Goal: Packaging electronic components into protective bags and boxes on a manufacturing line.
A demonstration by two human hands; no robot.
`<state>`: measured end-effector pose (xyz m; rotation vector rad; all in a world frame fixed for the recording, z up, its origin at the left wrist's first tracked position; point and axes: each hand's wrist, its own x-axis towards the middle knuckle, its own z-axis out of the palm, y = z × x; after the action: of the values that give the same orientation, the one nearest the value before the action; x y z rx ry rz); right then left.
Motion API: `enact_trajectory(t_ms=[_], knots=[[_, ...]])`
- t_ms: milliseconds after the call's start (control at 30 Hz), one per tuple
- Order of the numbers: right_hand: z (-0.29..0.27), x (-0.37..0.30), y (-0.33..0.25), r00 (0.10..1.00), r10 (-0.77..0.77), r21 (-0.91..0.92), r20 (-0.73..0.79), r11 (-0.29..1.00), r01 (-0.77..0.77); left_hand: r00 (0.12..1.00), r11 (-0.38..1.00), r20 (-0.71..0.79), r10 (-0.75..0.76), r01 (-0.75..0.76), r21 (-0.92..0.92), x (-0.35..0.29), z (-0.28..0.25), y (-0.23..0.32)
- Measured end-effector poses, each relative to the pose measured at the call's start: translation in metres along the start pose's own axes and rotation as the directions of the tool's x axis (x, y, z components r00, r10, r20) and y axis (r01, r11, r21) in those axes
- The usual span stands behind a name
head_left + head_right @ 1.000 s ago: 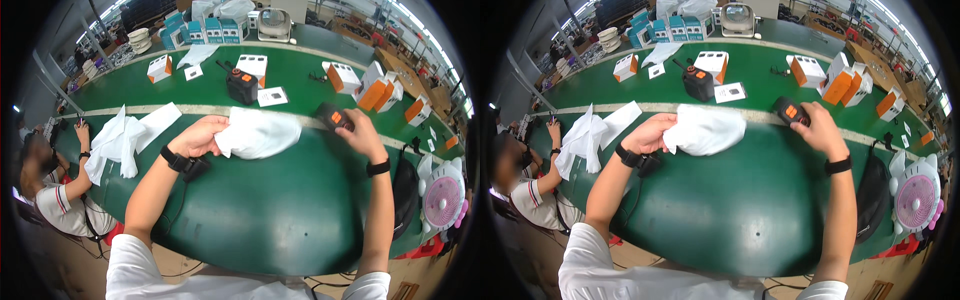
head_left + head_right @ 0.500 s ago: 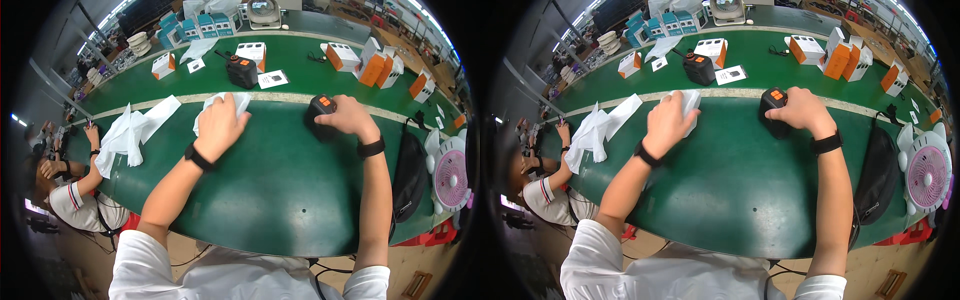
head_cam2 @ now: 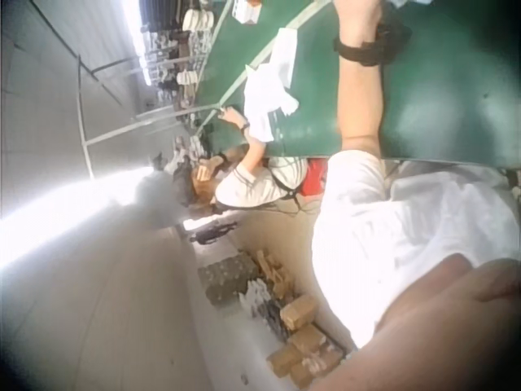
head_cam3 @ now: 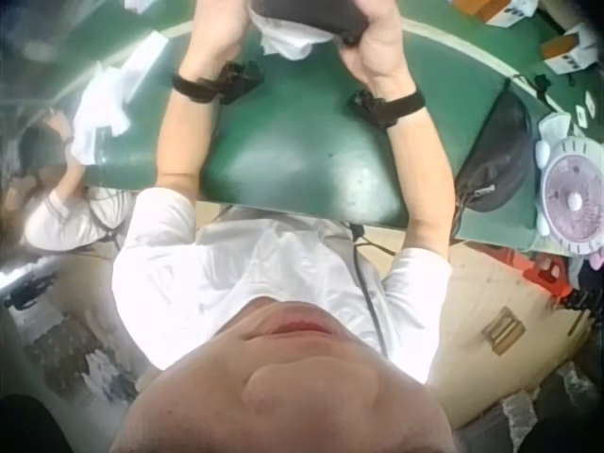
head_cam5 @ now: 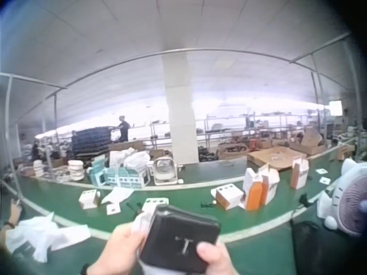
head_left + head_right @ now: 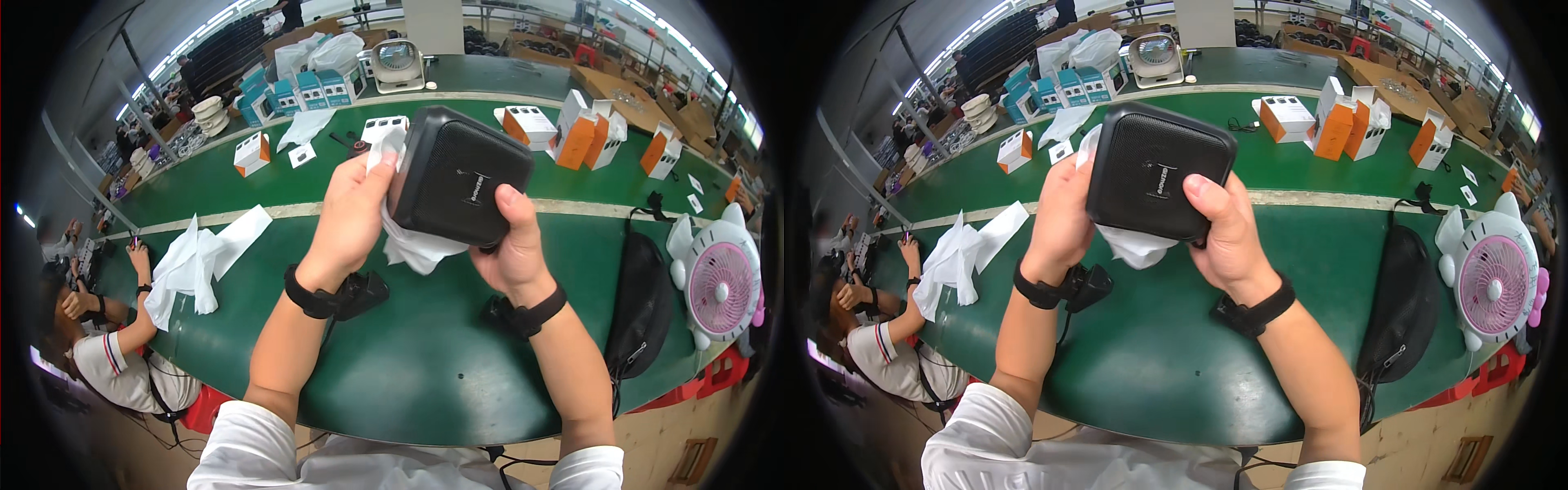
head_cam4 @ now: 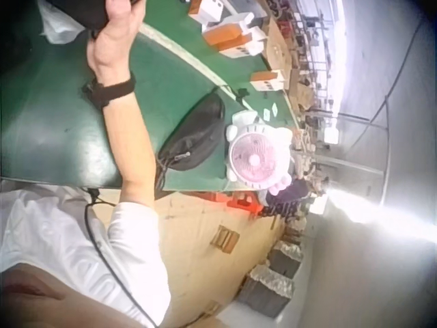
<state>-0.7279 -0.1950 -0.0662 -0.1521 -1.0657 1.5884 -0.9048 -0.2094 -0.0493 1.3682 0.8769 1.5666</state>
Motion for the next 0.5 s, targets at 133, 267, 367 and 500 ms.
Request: enact_trajectory(t_ms=[133, 267, 367, 500], knots=[[0.001, 0.008, -0.016, 0.911, -0.355, -0.727, 0.210, 0.566, 0.388, 0.984, 0.993, 0.136, -0.111, 0.113, -0.009, 0.013, -0.019, 0.014], [-0.008, 0.017, -0.028, 0.746, -0.355, -0.809, 0.564, -0.059, 0.584, 0.997, 0.999, 0.054, -0.046, 0.048, -0.024, 0.026, -0.007, 0.025], [-0.004, 0.017, -0.038, 0.761, -0.244, -0.798, 0.601, -0.244, 0.551, 0.962, 0.896, 0.066, 0.264, -0.270, 0.352, 0.013, 0.026, 0.036], [-0.022, 0.028, -0.029, 0.933, -0.341, -0.826, 0.114, 0.489, 0.280, 0.641, 0.387, 0.488, 0.592, -0.758, 0.526, -0.013, 0.071, 0.019]])
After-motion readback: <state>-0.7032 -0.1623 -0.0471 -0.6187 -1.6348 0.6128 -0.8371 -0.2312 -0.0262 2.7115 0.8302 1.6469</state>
